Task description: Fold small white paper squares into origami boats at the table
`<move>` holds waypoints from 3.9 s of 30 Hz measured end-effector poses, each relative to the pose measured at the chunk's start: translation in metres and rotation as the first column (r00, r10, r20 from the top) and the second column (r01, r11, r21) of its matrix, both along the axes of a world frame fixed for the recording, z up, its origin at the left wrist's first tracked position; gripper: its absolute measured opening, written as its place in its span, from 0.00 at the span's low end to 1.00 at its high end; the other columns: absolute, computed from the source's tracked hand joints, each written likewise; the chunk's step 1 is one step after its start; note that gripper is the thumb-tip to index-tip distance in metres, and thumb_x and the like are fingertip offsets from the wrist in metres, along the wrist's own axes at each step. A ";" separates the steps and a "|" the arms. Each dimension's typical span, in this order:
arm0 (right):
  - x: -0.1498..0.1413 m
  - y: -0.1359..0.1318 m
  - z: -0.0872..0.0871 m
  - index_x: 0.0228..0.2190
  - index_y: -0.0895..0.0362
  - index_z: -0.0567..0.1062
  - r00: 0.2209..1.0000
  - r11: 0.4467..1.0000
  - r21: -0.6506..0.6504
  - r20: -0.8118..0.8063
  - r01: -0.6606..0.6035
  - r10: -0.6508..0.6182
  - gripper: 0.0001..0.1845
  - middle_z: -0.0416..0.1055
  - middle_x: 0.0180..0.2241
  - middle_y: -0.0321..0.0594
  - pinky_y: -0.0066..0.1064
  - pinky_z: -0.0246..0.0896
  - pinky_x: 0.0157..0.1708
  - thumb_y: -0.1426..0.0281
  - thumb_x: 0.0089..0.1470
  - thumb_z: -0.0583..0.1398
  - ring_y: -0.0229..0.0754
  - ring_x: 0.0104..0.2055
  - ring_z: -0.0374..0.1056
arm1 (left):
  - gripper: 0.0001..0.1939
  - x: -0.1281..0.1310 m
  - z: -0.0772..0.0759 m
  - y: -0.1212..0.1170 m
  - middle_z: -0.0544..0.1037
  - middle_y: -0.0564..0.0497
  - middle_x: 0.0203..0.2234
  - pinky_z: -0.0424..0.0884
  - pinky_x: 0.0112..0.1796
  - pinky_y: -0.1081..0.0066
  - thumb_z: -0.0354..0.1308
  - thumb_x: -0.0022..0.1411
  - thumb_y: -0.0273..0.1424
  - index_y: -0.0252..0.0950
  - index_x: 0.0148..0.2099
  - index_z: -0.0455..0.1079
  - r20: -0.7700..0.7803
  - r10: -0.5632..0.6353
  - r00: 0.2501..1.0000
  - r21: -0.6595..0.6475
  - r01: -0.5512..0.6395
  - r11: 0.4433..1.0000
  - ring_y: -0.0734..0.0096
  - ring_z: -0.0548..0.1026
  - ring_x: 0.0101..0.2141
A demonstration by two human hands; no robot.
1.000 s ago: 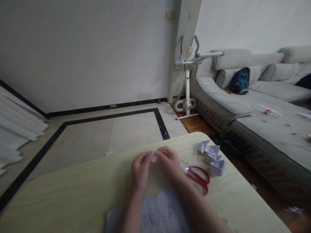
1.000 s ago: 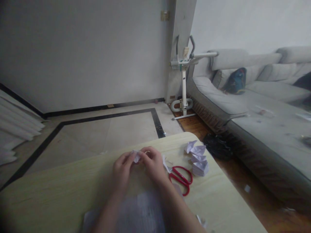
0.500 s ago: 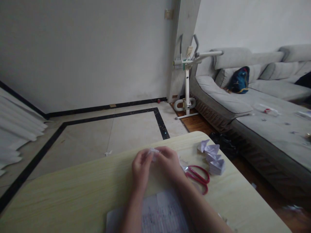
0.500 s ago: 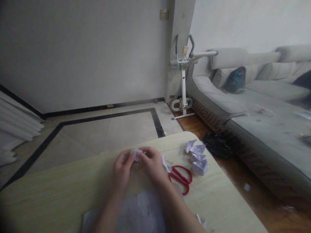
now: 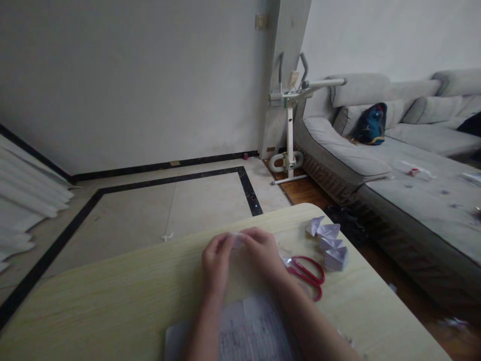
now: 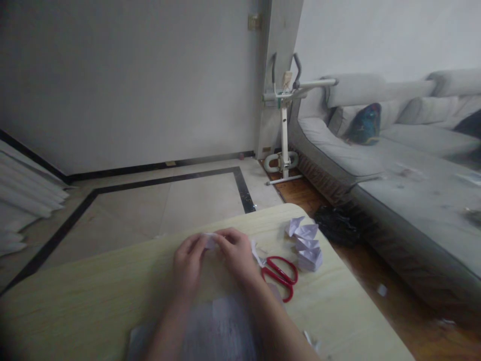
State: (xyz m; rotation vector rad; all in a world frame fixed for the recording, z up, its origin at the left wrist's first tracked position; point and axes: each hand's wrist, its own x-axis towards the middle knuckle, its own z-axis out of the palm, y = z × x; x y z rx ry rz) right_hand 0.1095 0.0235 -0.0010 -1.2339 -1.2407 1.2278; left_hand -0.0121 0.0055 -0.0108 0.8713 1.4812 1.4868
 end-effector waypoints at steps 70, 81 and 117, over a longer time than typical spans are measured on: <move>0.004 0.000 -0.003 0.30 0.60 0.78 0.985 0.998 -0.057 -0.170 -0.026 0.016 0.17 0.70 0.22 0.36 0.27 0.57 0.26 0.57 0.50 0.62 0.37 0.24 0.63 | 0.13 0.007 0.005 -0.006 0.79 0.49 0.26 0.70 0.31 0.73 0.58 0.59 0.39 0.33 0.33 0.76 -0.136 -0.070 0.988 0.073 0.080 0.994 0.68 0.76 0.29; 0.004 0.002 -0.006 0.30 0.60 0.78 0.961 0.993 -0.117 -0.272 0.026 -0.058 0.17 0.67 0.20 0.34 0.25 0.53 0.21 0.58 0.49 0.63 0.34 0.21 0.59 | 0.13 0.010 0.010 -0.007 0.81 0.47 0.30 0.71 0.33 0.72 0.63 0.53 0.38 0.33 0.36 0.77 -0.041 -0.160 0.986 0.028 0.161 0.987 0.66 0.78 0.31; 0.005 -0.001 -0.003 0.21 0.59 0.75 1.000 1.000 -0.019 0.000 -0.019 0.019 0.17 0.67 0.19 0.34 0.25 0.54 0.24 0.59 0.52 0.60 0.36 0.24 0.61 | 0.13 0.006 0.014 -0.006 0.76 0.51 0.21 0.67 0.28 0.74 0.61 0.54 0.38 0.33 0.27 0.73 -0.127 -0.089 0.988 0.002 0.090 0.996 0.70 0.72 0.24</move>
